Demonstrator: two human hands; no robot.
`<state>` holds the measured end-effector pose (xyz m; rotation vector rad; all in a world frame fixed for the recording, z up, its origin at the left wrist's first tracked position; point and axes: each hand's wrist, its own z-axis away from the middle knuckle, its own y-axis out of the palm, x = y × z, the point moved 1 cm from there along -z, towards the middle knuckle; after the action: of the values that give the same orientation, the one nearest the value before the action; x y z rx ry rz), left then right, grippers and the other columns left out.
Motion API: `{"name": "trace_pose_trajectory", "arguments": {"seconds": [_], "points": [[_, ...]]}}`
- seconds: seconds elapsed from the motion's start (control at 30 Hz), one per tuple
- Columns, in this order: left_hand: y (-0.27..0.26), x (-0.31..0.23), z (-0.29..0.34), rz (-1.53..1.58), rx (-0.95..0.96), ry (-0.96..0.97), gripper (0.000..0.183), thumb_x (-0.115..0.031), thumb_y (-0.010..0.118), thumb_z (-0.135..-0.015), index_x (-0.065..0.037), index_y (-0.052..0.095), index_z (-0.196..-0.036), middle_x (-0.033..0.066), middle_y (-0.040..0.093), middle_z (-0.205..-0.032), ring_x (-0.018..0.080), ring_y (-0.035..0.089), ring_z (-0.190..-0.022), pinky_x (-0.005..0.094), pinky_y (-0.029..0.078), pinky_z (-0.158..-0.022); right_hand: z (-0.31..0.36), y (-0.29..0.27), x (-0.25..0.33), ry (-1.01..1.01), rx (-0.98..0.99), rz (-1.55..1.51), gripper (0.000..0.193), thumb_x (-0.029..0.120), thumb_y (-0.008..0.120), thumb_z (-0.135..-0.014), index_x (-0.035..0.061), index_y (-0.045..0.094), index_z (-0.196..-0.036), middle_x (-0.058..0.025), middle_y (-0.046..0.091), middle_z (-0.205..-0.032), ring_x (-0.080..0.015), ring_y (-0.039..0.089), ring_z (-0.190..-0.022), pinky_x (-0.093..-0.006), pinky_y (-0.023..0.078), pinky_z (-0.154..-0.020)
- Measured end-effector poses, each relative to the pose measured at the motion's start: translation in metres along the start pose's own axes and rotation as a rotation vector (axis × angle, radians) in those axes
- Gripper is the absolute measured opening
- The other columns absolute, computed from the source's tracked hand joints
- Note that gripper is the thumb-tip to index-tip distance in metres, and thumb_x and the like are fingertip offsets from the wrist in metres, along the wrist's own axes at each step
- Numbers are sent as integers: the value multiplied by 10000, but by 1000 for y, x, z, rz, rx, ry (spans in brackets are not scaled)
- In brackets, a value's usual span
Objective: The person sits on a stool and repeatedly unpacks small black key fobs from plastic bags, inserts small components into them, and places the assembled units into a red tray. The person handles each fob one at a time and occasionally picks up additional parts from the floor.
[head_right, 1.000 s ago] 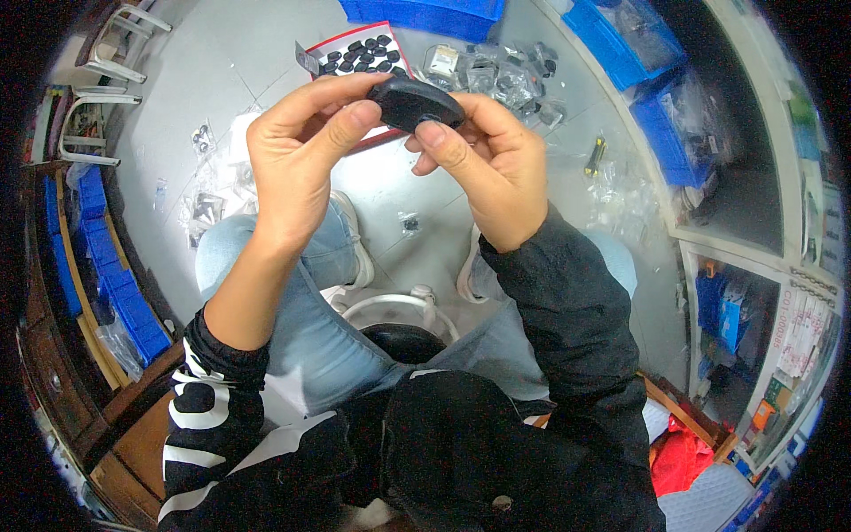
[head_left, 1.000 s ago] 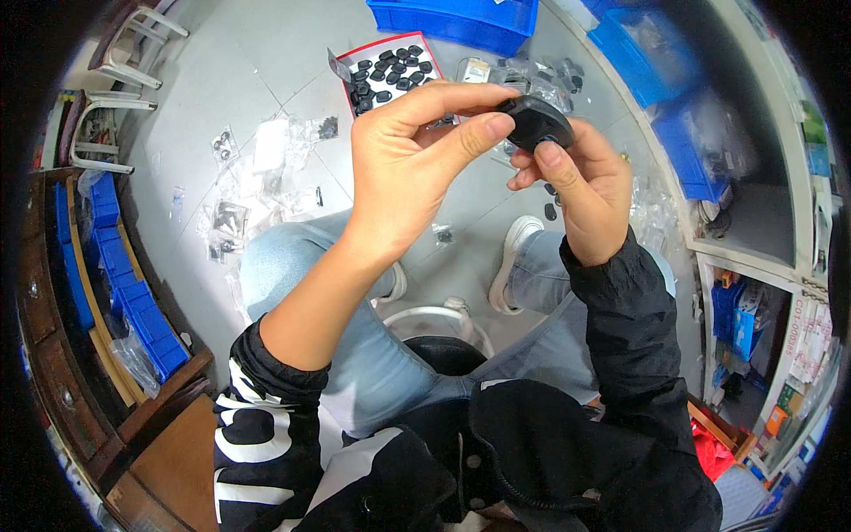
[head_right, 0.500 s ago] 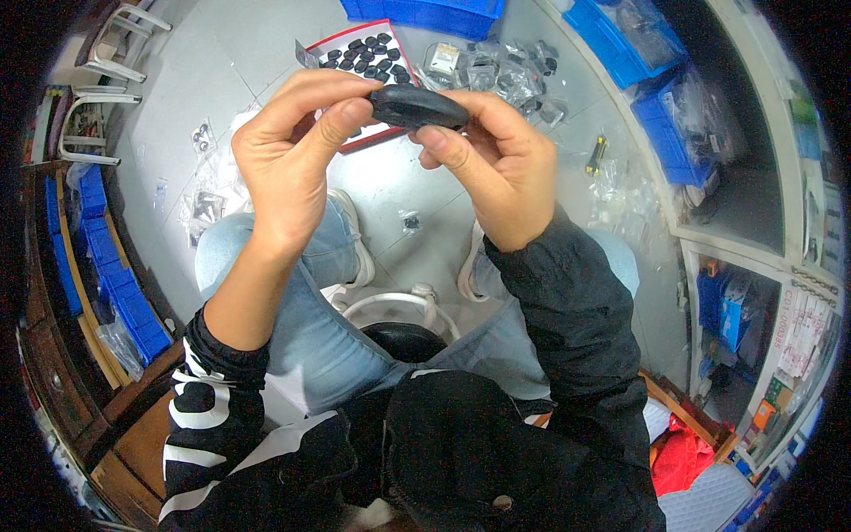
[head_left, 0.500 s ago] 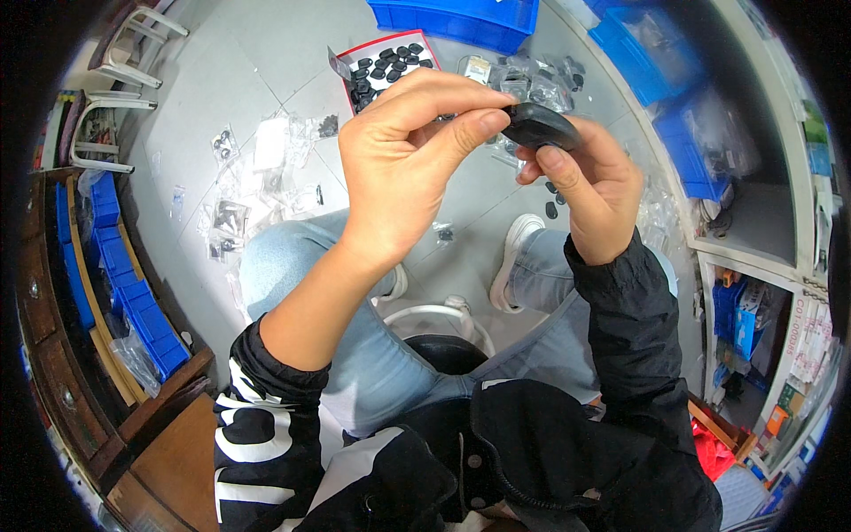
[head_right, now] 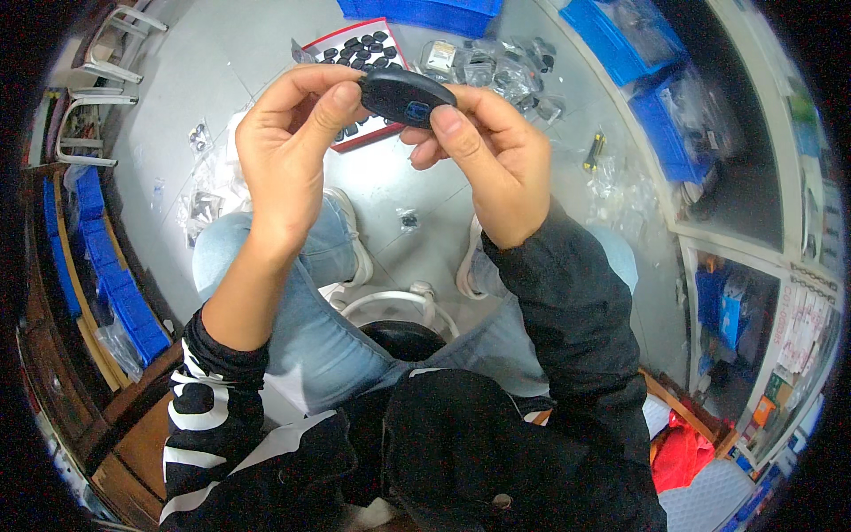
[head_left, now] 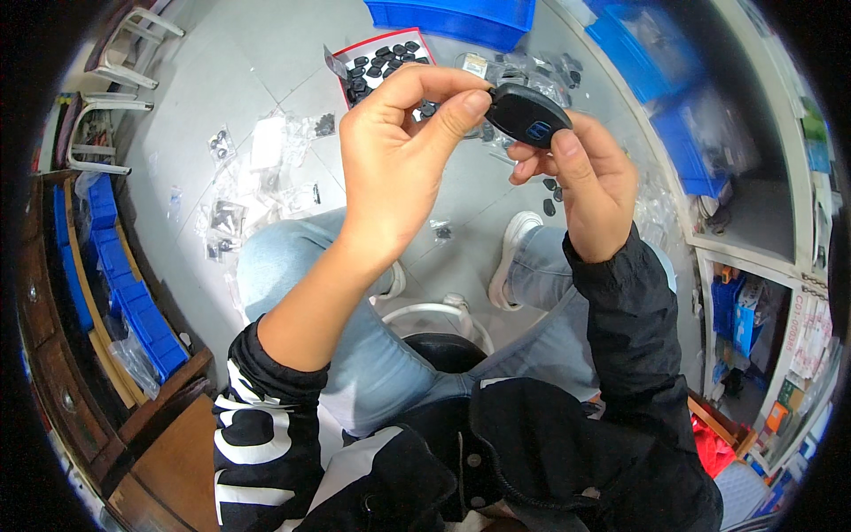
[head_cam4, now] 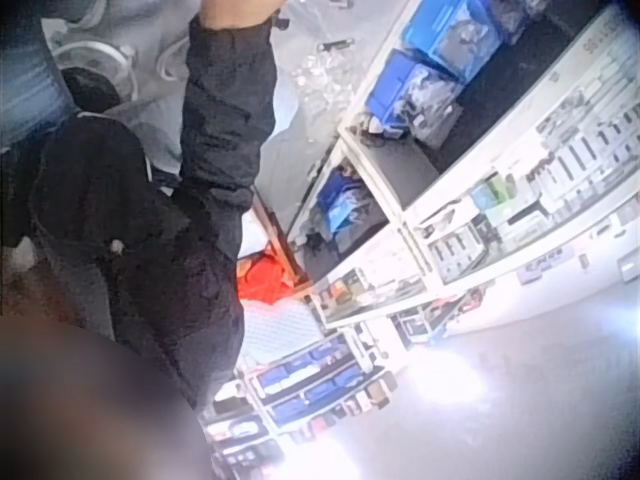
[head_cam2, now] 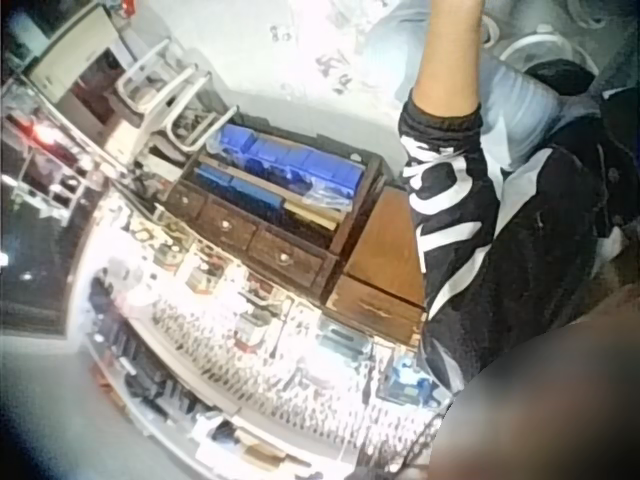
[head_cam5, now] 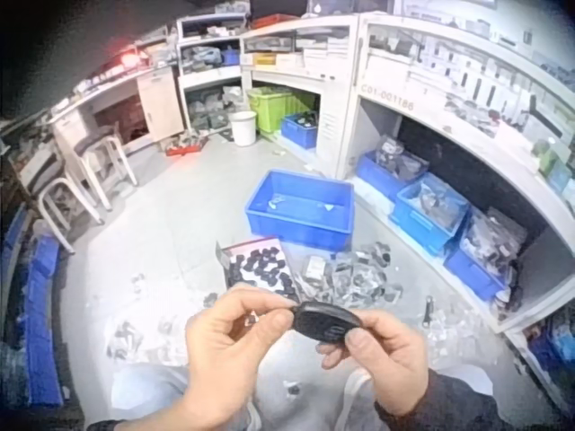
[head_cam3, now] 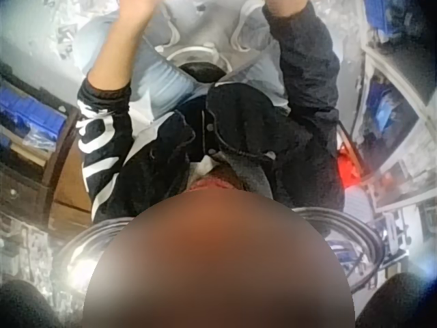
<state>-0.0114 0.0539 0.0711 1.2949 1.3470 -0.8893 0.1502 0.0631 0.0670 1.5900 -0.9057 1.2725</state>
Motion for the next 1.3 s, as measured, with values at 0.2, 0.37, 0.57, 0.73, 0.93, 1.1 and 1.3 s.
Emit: {"name": "trace_pose_trajectory", "arguments": {"seconds": [0.2, 0.37, 0.57, 0.73, 0.93, 1.1, 1.3], "points": [[0, 5, -3, 262, 54, -155, 184, -118, 571, -804, 23, 566, -923, 99, 596, -849, 149, 587, -779, 302, 515, -712, 0, -3, 2, 15, 36, 0, 335, 210, 430, -885, -47, 479, -1093, -144, 604, -831, -153, 585, -696, -253, 470, -660], [3, 6, -3, 373, 119, -178, 210, -119, 581, -801, 11, 574, -965, 78, 593, -886, 124, 571, -791, 266, 504, -710, -2, -4, 3, 59, 24, -97, 330, 203, 413, -887, -37, 463, -1109, -160, 602, -827, -178, 599, -678, -264, 481, -651], [5, 6, -2, 329, 177, -116, 257, -146, 570, -812, -4, 570, -1027, 80, 593, -938, 133, 573, -815, 260, 496, -708, -3, -6, 1, 91, 43, -174, 324, 197, 402, -888, -31, 455, -1113, -163, 601, -829, -188, 605, -681, -269, 492, -647], [4, 6, -1, 317, 200, -128, 260, -151, 569, -814, -6, 575, -1030, 72, 586, -942, 134, 568, -827, 257, 493, -709, -3, -6, 2, 105, 31, -200, 316, 188, 411, -884, -36, 458, -1101, -149, 597, -855, -186, 610, -696, -271, 505, -635], [7, 6, 1, 223, 210, -72, 283, -117, 590, -795, -10, 560, -1055, 60, 570, -936, 123, 554, -823, 252, 481, -710, -3, -6, 2, 124, -9, -213, 299, 180, 418, -879, -36, 468, -1078, -152, 600, -841, -190, 614, -693, -275, 510, -627], [7, 6, 0, 75, 221, -31, 328, -93, 628, -762, -4, 543, -1066, 60, 577, -915, 112, 548, -782, 250, 471, -704, -4, -8, 2, 145, 45, -209, 295, 186, 419, -879, -31, 472, -1070, -161, 605, -804, -189, 615, -682, -274, 510, -632], [6, 8, -3, 251, 171, -173, 295, -143, 619, -778, 16, 550, -1016, 72, 594, -866, 119, 569, -753, 243, 479, -676, -3, -5, 4, 90, 12, -157, 265, 142, 470, -858, -34, 480, -1057, -141, 593, -874, -160, 601, -722, -264, 504, -651]]}}
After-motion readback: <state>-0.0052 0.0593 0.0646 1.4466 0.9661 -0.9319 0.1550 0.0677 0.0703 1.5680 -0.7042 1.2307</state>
